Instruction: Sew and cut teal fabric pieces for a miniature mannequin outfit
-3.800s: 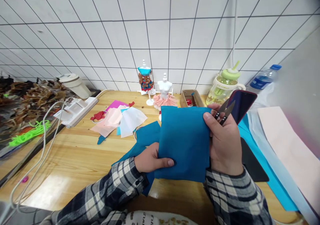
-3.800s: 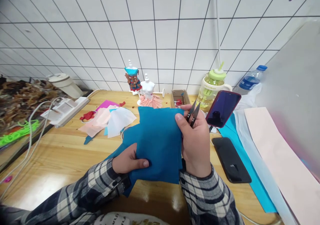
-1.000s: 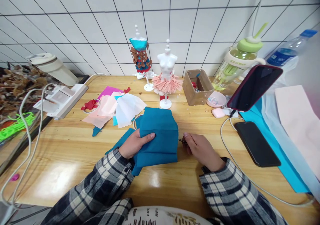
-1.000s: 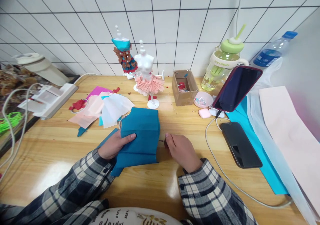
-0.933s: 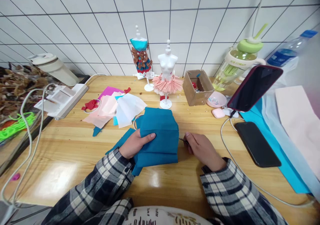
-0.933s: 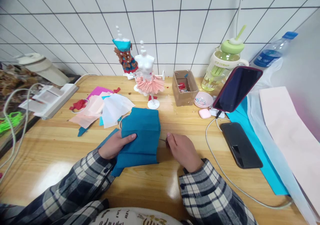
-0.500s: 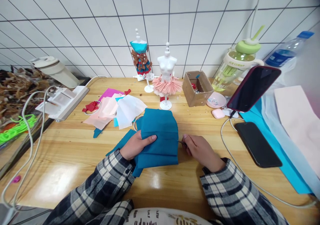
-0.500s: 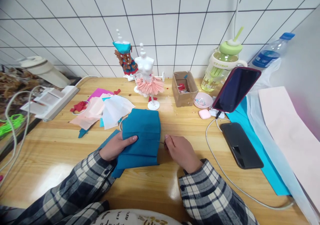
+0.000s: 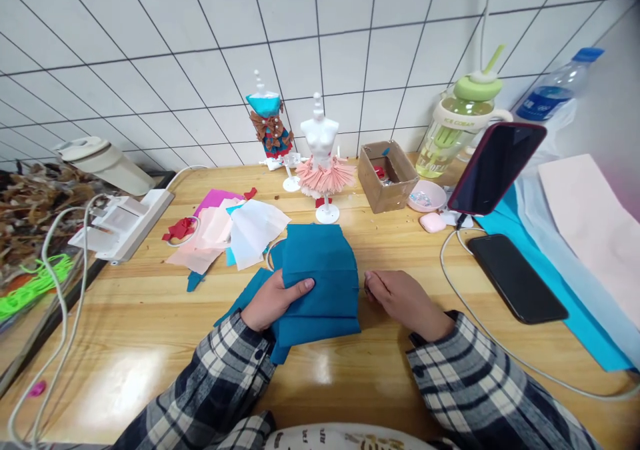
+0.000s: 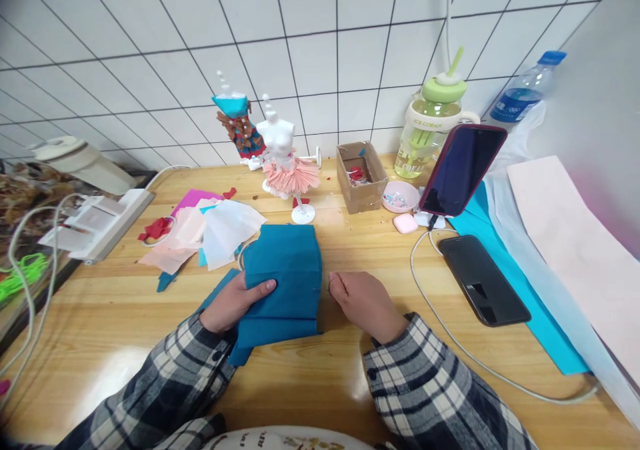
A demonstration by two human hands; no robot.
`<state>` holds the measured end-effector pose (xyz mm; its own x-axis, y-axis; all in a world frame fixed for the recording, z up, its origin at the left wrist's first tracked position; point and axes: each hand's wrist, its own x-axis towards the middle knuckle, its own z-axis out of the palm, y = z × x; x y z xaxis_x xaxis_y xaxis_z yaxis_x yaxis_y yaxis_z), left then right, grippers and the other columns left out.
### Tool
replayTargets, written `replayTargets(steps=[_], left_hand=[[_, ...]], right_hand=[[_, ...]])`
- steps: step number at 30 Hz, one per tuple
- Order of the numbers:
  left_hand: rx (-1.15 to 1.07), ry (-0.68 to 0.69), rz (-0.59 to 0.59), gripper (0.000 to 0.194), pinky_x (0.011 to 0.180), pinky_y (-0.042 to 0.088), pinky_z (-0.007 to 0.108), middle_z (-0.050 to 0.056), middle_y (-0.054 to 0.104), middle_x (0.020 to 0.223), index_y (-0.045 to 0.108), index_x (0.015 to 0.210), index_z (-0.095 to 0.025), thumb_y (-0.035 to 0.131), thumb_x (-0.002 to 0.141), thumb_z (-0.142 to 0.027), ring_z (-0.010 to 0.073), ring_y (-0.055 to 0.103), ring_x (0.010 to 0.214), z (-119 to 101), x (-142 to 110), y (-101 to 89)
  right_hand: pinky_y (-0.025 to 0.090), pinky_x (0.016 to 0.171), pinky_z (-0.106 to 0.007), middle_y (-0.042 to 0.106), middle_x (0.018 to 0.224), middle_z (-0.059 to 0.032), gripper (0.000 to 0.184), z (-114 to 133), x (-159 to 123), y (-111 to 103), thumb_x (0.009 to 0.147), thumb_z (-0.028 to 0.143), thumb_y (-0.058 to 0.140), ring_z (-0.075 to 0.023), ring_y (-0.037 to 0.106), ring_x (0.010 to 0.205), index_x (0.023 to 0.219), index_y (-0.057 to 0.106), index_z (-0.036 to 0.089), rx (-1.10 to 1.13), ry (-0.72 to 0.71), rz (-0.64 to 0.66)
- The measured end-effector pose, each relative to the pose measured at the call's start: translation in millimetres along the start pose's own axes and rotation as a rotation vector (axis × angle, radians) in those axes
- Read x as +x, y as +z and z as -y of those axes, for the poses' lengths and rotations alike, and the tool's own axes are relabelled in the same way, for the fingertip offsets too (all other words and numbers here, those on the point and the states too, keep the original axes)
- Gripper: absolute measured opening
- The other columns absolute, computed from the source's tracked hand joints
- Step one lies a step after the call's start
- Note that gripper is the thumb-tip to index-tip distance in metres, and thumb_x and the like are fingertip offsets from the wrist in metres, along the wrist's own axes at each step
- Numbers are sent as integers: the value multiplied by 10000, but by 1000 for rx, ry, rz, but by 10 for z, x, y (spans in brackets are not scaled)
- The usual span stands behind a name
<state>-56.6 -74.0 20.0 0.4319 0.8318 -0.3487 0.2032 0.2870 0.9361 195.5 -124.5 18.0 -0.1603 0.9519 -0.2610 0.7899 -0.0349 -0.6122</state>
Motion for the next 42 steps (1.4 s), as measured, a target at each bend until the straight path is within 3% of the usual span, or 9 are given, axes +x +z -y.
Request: replayTargets(steps=[10,15,25,29,42], left_hand=[[64,52,24,549,1009,452,454,112,619,1272,573,1204,-149,702,752,-432,329,567,1173,15,4,-22],[152,124,101,609,1030,437,437,90,621,1275,566,1229,-176,773,685,-353,318,563,1182,9,21,-14],[246,122,78,568,1035,428,438,81,642,1246,599,1187,-178,759,687,-396,313,584,1151,4,21,-14],[248,125,85,574,1037,425,433,90,635,1255,589,1195,-169,758,692,-390,311,581,1155,16,19,-15],[197,140,190,536,1064,402,424,97,598,1302,577,1236,-163,721,747,-329,288,555,1198,-13,18,16]], right_hand=[[204,553,-275,548,612,-4,457,23,-5,-15,972,397,235,-122,436,569,637,473,197,-99,-10,-32],[244,570,-270,607,663,-14,473,31,-10,-33,983,375,219,-122,508,609,662,516,194,-42,-23,-20],[315,606,-260,626,661,-30,493,-38,-20,-132,978,367,235,-136,553,637,648,556,189,-16,15,5],[296,605,-261,620,660,-18,499,-27,-16,-104,981,374,228,-132,544,638,645,549,193,-46,-21,31],[207,560,-294,650,694,-28,498,51,-48,-40,986,424,210,-148,550,631,718,569,206,-284,-32,-50]])
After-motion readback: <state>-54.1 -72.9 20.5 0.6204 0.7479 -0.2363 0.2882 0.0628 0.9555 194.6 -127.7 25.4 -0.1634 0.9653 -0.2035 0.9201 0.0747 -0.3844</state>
